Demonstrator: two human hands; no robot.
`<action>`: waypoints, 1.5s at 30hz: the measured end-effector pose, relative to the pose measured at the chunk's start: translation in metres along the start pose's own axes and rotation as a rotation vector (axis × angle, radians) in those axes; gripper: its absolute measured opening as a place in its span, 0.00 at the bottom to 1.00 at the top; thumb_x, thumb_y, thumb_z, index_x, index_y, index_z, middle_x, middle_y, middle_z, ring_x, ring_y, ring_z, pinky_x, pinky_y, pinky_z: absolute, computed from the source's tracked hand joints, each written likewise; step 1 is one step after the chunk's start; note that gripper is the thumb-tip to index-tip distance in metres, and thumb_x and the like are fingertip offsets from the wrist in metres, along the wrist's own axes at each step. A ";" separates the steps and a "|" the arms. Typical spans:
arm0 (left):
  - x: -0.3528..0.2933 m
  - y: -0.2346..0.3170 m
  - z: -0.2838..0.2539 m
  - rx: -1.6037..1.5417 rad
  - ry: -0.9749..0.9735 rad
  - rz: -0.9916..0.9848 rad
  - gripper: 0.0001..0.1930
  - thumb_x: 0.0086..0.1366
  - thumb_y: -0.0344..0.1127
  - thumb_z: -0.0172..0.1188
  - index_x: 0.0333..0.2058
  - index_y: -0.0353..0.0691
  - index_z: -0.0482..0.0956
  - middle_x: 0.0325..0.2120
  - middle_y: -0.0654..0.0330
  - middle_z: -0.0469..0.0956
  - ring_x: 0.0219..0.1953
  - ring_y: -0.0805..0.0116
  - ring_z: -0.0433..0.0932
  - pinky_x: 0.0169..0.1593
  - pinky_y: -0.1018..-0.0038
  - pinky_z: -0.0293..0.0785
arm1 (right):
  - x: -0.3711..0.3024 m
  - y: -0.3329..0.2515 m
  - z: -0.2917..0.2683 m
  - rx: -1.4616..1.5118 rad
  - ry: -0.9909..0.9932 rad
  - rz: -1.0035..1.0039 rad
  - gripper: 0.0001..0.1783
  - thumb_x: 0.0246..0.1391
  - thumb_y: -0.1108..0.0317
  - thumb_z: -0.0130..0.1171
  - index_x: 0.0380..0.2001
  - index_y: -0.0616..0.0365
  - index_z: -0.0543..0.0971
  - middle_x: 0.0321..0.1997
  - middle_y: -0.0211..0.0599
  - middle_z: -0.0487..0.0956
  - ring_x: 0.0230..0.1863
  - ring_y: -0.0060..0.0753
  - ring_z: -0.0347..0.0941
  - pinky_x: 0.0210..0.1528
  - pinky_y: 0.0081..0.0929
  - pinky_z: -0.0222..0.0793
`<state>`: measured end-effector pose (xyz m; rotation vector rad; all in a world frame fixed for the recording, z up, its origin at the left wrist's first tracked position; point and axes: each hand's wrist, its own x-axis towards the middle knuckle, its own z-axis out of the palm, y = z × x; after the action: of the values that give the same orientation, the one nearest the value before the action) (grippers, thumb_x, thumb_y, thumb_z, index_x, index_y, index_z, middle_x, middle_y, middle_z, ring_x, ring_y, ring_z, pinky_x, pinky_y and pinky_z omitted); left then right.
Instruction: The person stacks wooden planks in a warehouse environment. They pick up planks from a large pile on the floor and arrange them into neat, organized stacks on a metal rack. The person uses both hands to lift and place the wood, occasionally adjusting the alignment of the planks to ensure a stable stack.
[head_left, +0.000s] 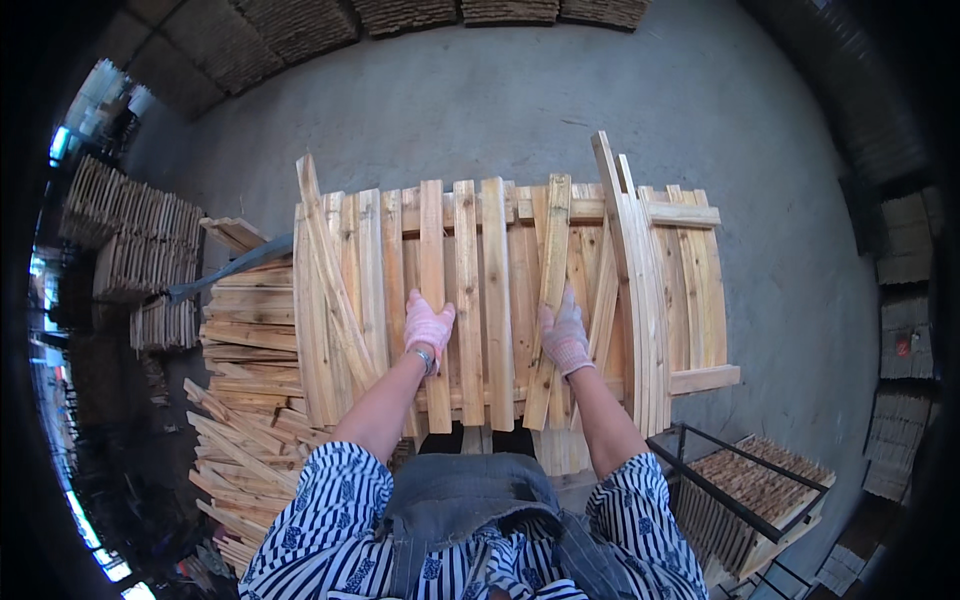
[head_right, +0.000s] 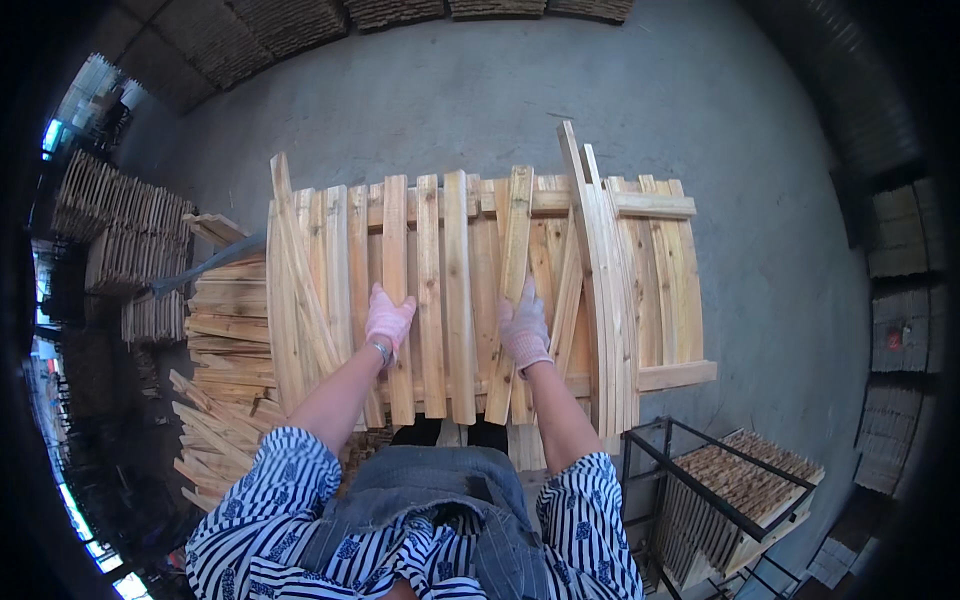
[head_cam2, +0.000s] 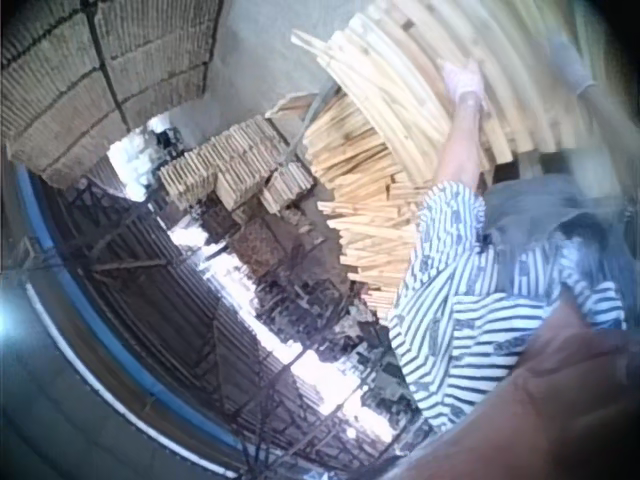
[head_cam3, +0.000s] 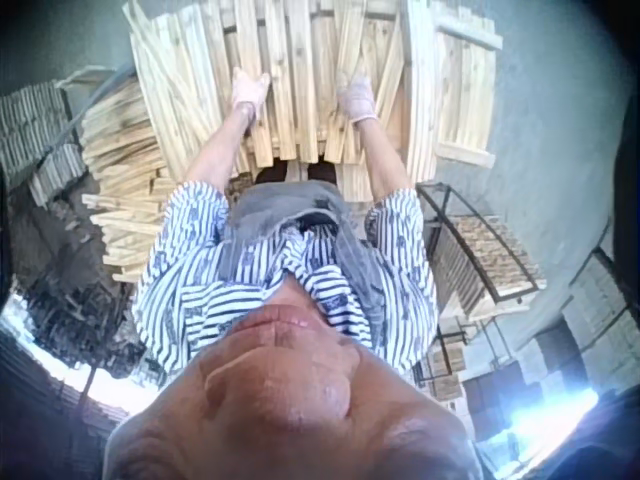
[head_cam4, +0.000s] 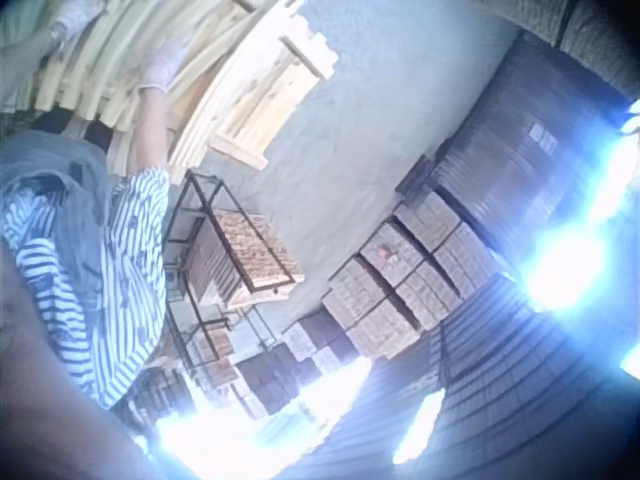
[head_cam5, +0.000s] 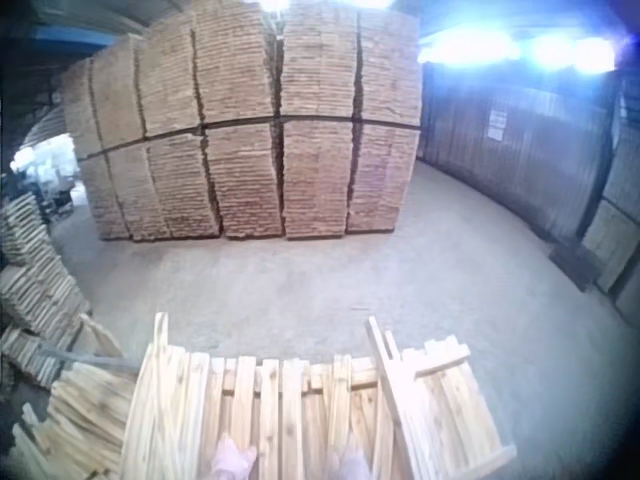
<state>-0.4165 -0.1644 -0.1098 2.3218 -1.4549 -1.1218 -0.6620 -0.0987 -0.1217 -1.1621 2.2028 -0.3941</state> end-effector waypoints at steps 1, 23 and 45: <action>-0.005 -0.003 0.004 -0.047 0.038 0.037 0.47 0.59 0.43 0.66 0.70 0.34 0.48 0.69 0.40 0.54 0.71 0.49 0.55 0.72 0.67 0.54 | -0.002 -0.006 -0.004 -0.060 0.030 -0.007 0.44 0.60 0.52 0.55 0.72 0.58 0.50 0.65 0.65 0.63 0.64 0.64 0.64 0.65 0.48 0.63; 0.024 -0.057 -0.096 0.856 -0.175 0.546 0.52 0.65 0.61 0.51 0.69 0.24 0.38 0.71 0.33 0.33 0.73 0.34 0.29 0.73 0.47 0.25 | -0.025 -0.157 0.069 -0.156 0.039 -0.271 0.35 0.54 0.68 0.56 0.66 0.55 0.62 0.66 0.53 0.64 0.58 0.57 0.68 0.57 0.45 0.67; 0.023 -0.043 -0.108 1.011 -0.424 0.493 0.60 0.53 0.54 0.59 0.69 0.24 0.31 0.71 0.31 0.26 0.73 0.32 0.22 0.72 0.48 0.19 | -0.057 -0.147 0.158 0.342 -0.240 -0.345 0.45 0.59 0.58 0.56 0.71 0.68 0.48 0.75 0.62 0.50 0.76 0.61 0.45 0.76 0.36 0.43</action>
<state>-0.3076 -0.1869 -0.0678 1.9716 -3.0955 -0.8429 -0.4424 -0.1327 -0.1462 -1.3174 1.6518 -0.7041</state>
